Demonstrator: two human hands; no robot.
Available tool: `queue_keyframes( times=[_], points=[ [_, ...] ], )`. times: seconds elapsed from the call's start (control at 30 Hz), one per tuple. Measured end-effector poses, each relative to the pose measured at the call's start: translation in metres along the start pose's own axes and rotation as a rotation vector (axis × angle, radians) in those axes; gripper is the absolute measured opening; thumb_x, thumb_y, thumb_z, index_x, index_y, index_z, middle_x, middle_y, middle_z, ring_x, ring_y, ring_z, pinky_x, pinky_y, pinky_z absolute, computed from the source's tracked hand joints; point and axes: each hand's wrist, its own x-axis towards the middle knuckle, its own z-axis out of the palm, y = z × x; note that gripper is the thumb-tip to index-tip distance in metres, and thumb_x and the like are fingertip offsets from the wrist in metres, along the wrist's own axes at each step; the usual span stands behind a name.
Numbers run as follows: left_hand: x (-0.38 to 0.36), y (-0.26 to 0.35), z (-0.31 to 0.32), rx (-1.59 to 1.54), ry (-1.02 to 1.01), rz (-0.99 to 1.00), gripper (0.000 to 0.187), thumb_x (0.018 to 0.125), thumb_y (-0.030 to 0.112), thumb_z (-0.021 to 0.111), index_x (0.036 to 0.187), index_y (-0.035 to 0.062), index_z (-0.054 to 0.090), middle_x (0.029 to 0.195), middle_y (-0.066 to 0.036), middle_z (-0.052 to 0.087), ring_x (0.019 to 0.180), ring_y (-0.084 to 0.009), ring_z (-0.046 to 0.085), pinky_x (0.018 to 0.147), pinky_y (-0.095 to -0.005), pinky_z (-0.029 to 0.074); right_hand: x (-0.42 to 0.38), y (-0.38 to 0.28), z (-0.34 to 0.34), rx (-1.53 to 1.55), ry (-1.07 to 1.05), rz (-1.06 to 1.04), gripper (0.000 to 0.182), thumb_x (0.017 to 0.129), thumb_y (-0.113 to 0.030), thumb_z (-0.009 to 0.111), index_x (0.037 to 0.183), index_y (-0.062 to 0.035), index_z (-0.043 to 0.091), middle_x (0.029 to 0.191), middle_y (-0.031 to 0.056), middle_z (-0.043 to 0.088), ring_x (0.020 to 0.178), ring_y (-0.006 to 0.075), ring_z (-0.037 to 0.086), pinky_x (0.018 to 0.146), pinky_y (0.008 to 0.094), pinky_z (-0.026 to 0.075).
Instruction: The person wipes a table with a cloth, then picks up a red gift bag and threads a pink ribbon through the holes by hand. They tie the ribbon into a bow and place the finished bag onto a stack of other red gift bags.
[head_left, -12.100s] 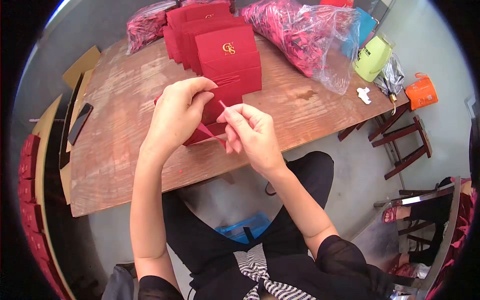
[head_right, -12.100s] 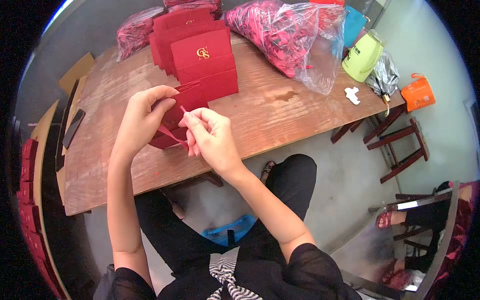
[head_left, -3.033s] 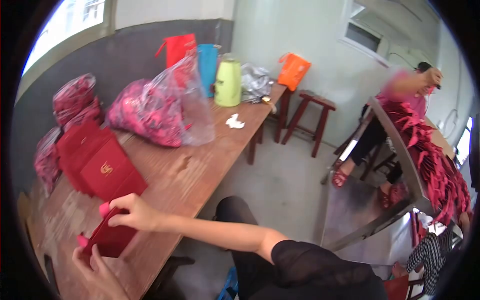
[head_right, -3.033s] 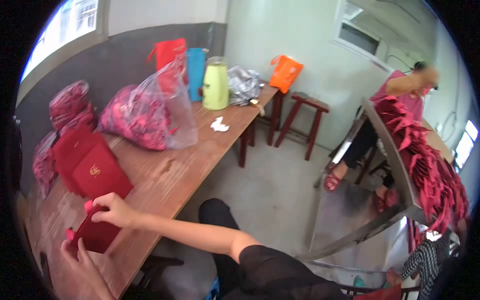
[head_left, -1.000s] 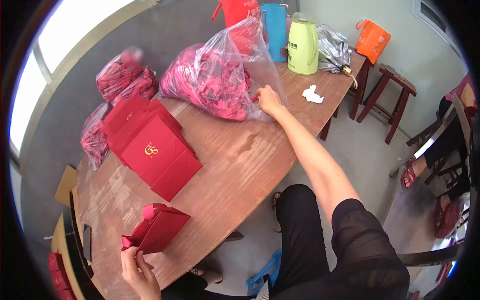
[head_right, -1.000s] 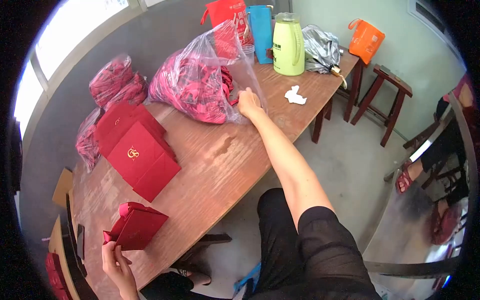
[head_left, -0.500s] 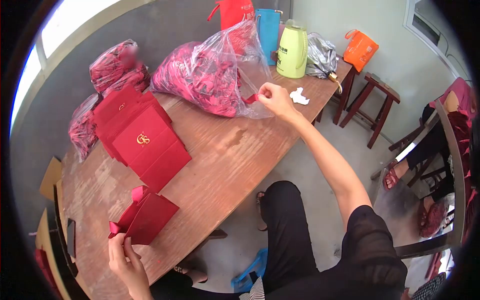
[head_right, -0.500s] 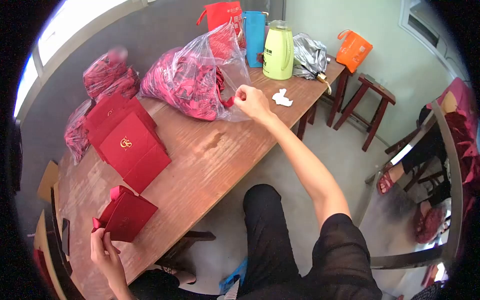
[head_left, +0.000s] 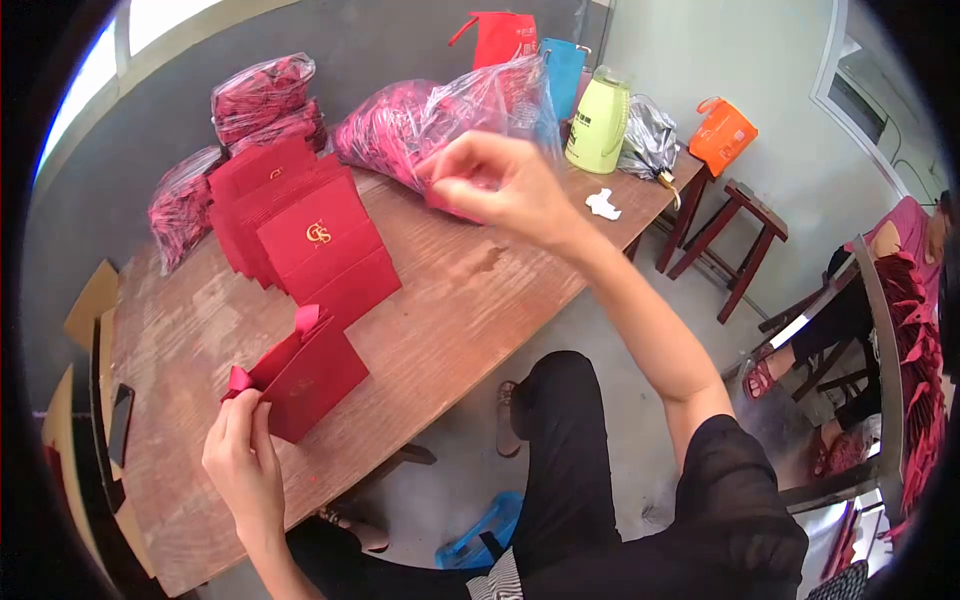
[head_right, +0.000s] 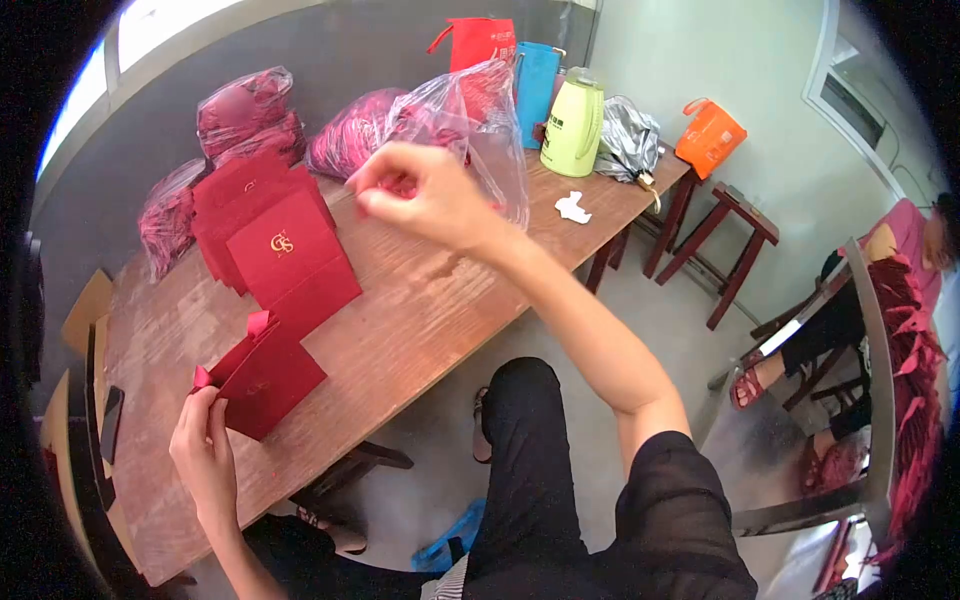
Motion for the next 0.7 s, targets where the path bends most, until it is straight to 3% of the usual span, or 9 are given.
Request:
queue_keyframes(
  times=[0.1, 0.23, 0.37, 0.47, 0.57, 0.63, 0.7],
  points=[
    [0.001, -0.005, 0.004, 0.009, 0.017, 0.017, 0.008, 0.085, 0.003, 0.058, 0.093, 0.0013, 0.059, 0.085, -0.015, 0.059, 0.077, -0.0311, 0.056, 0.069, -0.0377, 0.044, -0.009, -0.017, 0.039, 0.321, -0.222, 0.11, 0.004, 0.084, 0.001, 0.058, 0.088, 0.0007, 0.058, 0.091, 0.0116, 0.067, 0.082, 0.012, 0.063, 0.074, 0.0254, 0.052],
    [0.003, -0.01, 0.008, -0.05, 0.006, -0.03, 0.011, 0.086, 0.003, 0.056, 0.096, 0.0015, 0.058, 0.089, -0.015, 0.06, 0.083, -0.0329, 0.055, 0.074, -0.0393, 0.043, -0.033, -0.012, 0.102, 0.47, -0.355, 0.131, 0.009, 0.08, 0.003, 0.059, 0.088, 0.0008, 0.054, 0.082, 0.0043, 0.06, 0.082, 0.0098, 0.061, 0.073, 0.0249, 0.051],
    [0.006, -0.012, 0.008, -0.069, -0.011, -0.039, 0.012, 0.086, 0.002, 0.056, 0.098, 0.0019, 0.058, 0.09, -0.016, 0.06, 0.083, -0.0331, 0.056, 0.075, -0.0397, 0.043, -0.048, -0.022, 0.135, 0.435, -0.342, 0.18, 0.012, 0.08, -0.001, 0.063, 0.088, 0.0004, 0.054, 0.08, 0.0055, 0.061, 0.075, 0.0082, 0.06, 0.066, 0.0232, 0.049],
    [0.007, -0.014, 0.004, -0.145, -0.014, -0.029, 0.014, 0.086, 0.001, 0.054, 0.099, 0.0029, 0.057, 0.093, -0.016, 0.062, 0.084, -0.0339, 0.056, 0.075, -0.0408, 0.043, -0.053, -0.02, 0.149, 0.202, -0.229, -0.021, 0.017, 0.077, -0.005, 0.07, 0.088, -0.0008, 0.056, 0.076, 0.008, 0.065, 0.072, 0.0131, 0.064, 0.063, 0.026, 0.051],
    [0.01, -0.016, 0.001, -0.203, -0.051, -0.053, 0.015, 0.083, -0.001, 0.054, 0.098, 0.0019, 0.056, 0.093, -0.018, 0.061, 0.086, -0.0367, 0.056, 0.076, -0.0407, 0.043, -0.048, -0.021, 0.148, -0.008, -0.211, -0.179, 0.012, 0.076, -0.003, 0.069, 0.083, -0.0003, 0.06, 0.08, 0.0084, 0.064, 0.072, 0.0171, 0.064, 0.064, 0.0289, 0.051],
    [0.011, -0.021, 0.001, -0.212, -0.029, -0.005, 0.014, 0.084, -0.003, 0.054, 0.098, -0.0004, 0.055, 0.082, -0.019, 0.057, 0.073, -0.0302, 0.056, 0.068, -0.034, 0.045, -0.045, -0.026, 0.148, 0.038, -0.223, -0.128, 0.011, 0.074, -0.002, 0.069, 0.083, -0.0006, 0.061, 0.079, 0.0076, 0.063, 0.074, 0.0162, 0.062, 0.066, 0.028, 0.05],
    [0.012, -0.027, 0.004, -0.237, -0.017, -0.001, 0.015, 0.083, -0.004, 0.053, 0.098, -0.001, 0.054, 0.08, -0.019, 0.056, 0.071, -0.0281, 0.056, 0.068, -0.033, 0.045, -0.038, -0.033, 0.146, 0.099, -0.226, -0.145, 0.01, 0.075, -0.001, 0.069, 0.079, -0.0001, 0.061, 0.078, 0.0065, 0.063, 0.076, 0.0141, 0.061, 0.066, 0.0267, 0.049]
  ],
)
